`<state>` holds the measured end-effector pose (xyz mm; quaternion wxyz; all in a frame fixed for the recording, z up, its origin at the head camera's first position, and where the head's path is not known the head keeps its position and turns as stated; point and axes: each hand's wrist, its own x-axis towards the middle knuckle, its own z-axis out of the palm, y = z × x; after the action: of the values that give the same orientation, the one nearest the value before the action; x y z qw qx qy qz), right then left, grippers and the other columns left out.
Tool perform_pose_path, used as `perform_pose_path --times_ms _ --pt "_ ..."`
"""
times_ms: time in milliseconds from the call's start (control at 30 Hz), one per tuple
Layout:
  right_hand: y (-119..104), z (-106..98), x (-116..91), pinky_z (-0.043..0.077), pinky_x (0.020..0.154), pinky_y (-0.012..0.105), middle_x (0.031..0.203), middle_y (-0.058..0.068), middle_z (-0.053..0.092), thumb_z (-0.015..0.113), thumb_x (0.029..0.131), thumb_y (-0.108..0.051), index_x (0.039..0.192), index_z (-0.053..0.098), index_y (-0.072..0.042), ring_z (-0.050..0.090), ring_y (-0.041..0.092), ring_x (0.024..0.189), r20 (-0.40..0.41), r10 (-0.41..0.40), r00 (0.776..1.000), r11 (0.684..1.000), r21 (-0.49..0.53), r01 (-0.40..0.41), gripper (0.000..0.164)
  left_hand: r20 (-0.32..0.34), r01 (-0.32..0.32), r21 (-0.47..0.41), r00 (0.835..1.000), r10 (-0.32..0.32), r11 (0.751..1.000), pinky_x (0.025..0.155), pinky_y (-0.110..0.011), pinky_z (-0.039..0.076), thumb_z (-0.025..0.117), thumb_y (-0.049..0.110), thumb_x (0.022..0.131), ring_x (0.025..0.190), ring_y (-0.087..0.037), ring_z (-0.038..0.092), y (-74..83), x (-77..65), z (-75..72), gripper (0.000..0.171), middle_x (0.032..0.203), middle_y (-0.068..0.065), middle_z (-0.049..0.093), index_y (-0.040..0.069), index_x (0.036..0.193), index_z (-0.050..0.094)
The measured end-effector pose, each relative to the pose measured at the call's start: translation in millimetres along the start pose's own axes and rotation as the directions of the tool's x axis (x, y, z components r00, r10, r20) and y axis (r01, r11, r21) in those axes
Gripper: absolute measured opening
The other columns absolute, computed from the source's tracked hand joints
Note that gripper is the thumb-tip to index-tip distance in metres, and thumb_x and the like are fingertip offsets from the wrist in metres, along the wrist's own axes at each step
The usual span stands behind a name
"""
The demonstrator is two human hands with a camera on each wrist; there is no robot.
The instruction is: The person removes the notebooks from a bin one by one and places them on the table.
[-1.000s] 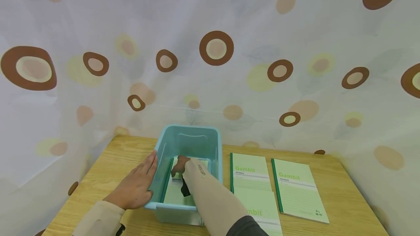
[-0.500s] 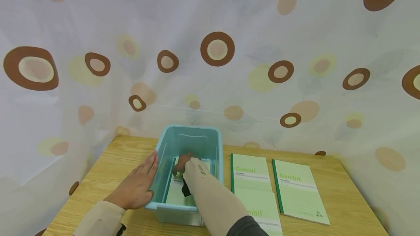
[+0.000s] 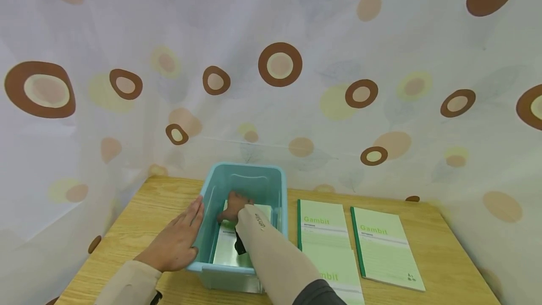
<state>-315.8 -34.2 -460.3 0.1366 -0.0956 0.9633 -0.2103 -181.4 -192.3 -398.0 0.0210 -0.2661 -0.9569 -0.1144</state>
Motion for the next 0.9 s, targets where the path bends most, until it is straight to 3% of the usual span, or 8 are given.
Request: perform_pose_path --times_ms 200,533,700,900 --pt "-1.9 1.3 3.3 0.035 0.101 0.048 0.127 0.011 0.055 0.075 0.077 -0.043 0.136 0.050 -0.016 0.048 0.029 0.116 0.018 -0.041 0.999 0.998 -0.040 0.042 0.070 0.012 0.010 -0.005 1.000 -0.010 1.000 0.106 -0.058 0.029 0.052 0.007 0.075 0.141 -0.044 0.021 0.5 0.0 -1.1 0.078 0.155 -0.031 0.014 -0.018 0.144 0.024" --pt "-2.1 5.5 13.4 0.047 0.092 0.040 0.120 0.008 0.061 0.073 0.081 -0.041 0.135 0.049 -0.012 0.059 0.023 0.108 -0.002 -0.079 0.997 0.994 -0.073 0.079 0.066 0.010 0.001 -0.006 1.000 -0.001 1.000 0.106 -0.057 0.030 0.052 0.007 0.075 0.141 -0.044 0.022 0.0 -0.5 -1.8 0.078 0.155 -0.031 0.015 -0.018 0.144 0.024" --pt "-4.4 4.7 13.6 0.040 0.099 0.043 0.123 0.008 0.059 0.072 0.083 -0.038 0.133 0.051 -0.014 0.054 0.024 0.113 0.004 -0.072 0.997 0.995 -0.066 0.072 0.059 0.008 0.000 -0.010 1.000 0.000 1.000 0.106 -0.057 0.030 0.052 0.007 0.074 0.141 -0.044 0.022 -0.1 -0.5 -1.9 0.079 0.155 -0.031 0.014 -0.017 0.144 0.024" --pt "-8.6 0.7 9.3 0.035 0.096 0.046 0.117 0.009 0.059 0.066 0.087 -0.037 0.126 0.051 -0.014 0.052 0.026 0.110 0.006 -0.061 0.998 0.992 -0.109 0.062 0.048 0.008 -0.004 -0.015 1.000 0.004 1.000 0.107 -0.056 0.029 0.051 0.005 0.074 0.141 -0.044 0.021 -0.5 0.0 -2.3 0.079 0.155 -0.030 0.014 -0.017 0.144 0.023"
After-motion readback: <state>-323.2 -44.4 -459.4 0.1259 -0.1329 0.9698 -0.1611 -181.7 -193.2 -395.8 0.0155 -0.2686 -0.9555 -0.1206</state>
